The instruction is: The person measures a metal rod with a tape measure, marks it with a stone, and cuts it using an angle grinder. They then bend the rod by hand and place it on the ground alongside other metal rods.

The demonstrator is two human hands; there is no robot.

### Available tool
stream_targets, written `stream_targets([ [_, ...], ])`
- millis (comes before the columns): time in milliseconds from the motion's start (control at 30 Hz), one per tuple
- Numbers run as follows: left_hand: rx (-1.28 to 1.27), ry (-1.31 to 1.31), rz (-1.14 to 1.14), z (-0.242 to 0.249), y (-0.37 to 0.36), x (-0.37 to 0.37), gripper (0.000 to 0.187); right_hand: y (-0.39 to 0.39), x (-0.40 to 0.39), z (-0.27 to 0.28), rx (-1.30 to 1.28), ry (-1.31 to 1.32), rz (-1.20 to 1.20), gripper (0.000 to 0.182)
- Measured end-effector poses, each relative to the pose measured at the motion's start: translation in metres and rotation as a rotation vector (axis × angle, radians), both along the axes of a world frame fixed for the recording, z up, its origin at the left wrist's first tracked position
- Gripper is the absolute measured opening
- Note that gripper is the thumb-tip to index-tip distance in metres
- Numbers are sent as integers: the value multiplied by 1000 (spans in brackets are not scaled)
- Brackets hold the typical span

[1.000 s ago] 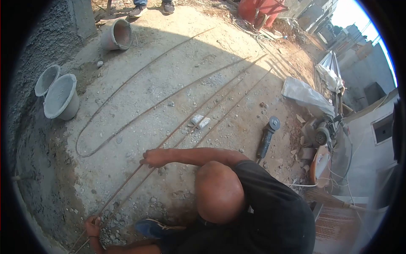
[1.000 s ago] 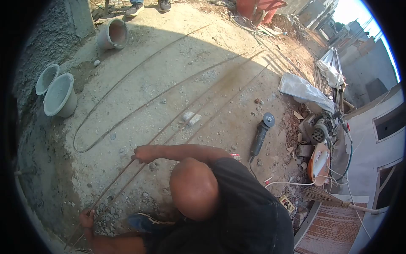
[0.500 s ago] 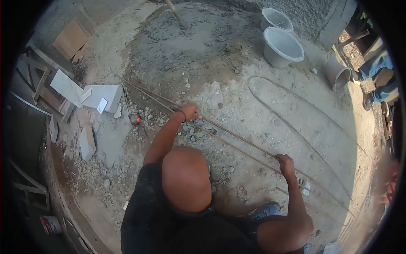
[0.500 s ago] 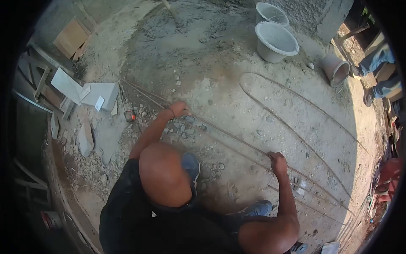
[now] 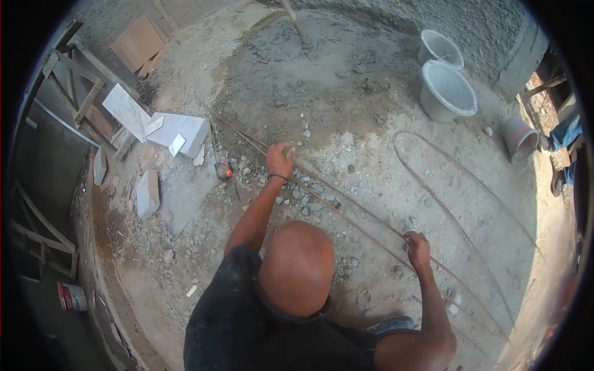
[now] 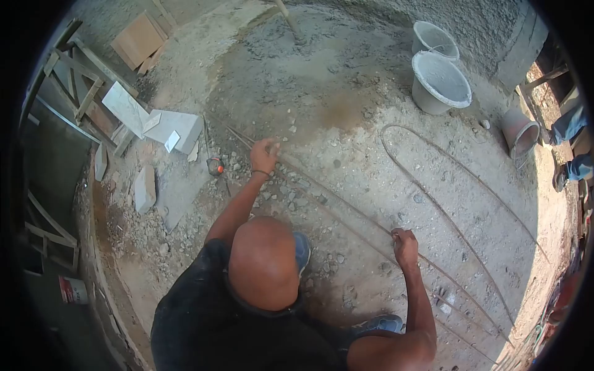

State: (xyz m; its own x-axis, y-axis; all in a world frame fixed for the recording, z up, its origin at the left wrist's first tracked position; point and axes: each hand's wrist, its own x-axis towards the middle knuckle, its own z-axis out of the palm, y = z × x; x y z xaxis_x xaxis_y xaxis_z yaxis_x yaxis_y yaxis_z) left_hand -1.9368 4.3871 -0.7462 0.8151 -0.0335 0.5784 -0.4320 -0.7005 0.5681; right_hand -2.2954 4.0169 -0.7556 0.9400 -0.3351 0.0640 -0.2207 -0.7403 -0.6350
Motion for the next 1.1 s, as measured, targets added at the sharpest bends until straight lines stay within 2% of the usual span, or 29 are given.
stream_targets([
  [33, 2, -4, 4, -11, 4, -5, 26, 6, 6, -6, -54, -36, 44, 13],
  [100, -217, 508, 418, -41, 17, -17, 28, 28, 18, 6, -21, -21, 23, 13],
  [133, -211, 506, 418, -49, 20, -24, 28, 39, 26, 14, -6, -18, 17, 12],
  [200, -761, 981, 172, -38, 7, -38, 31, 55, 41, 20, -13, -29, 59, 10],
  [233, -756, 984, 174, -30, -2, -43, 31, 66, 43, 22, -9, -27, 57, 10],
  [300, -1032, 1036, 162, -10, -18, -49, 32, 85, 49, 27, -65, -80, 123, 11],
  [433, -860, 910, 241, -12, -17, -39, 25, 100, 51, 19, -80, -32, 183, 18],
  [500, -787, 891, 369, -16, -18, -37, 16, 101, 54, 27, -45, -4, 243, 22],
  [600, -700, 908, 329, -20, -15, -39, 10, 93, 47, 35, -54, 76, 307, 28],
  [633, -701, 909, 330, -21, -15, -37, 10, 87, 43, 34, -98, 128, 317, 31],
  [700, -886, 901, 339, -28, -11, -35, 9, 70, 29, 24, -96, 171, 295, 30],
  [767, -964, 929, 307, -37, 0, -31, 10, 51, 15, 11, -92, 212, 271, 29],
  [833, -1043, 949, 275, -33, 6, -30, 10, 37, 6, -3, -18, 411, 304, 26],
  [900, -893, 888, 480, -19, 8, -32, 9, 40, -1, -6, 36, 333, 286, 26],
  [933, -893, 887, 481, -14, 9, -34, 9, 40, -3, -8, 87, 255, 264, 28],
  [1000, -784, 964, 608, -18, 17, -33, 16, 46, -1, 7, 72, 305, 227, 29],
  [1033, -783, 962, 608, -22, 22, -35, 16, 48, 0, 12, 57, 356, 187, 30],
  [1100, -924, 1133, 211, -47, 32, -36, 25, 46, 3, 11, 61, 381, 200, 30],
])
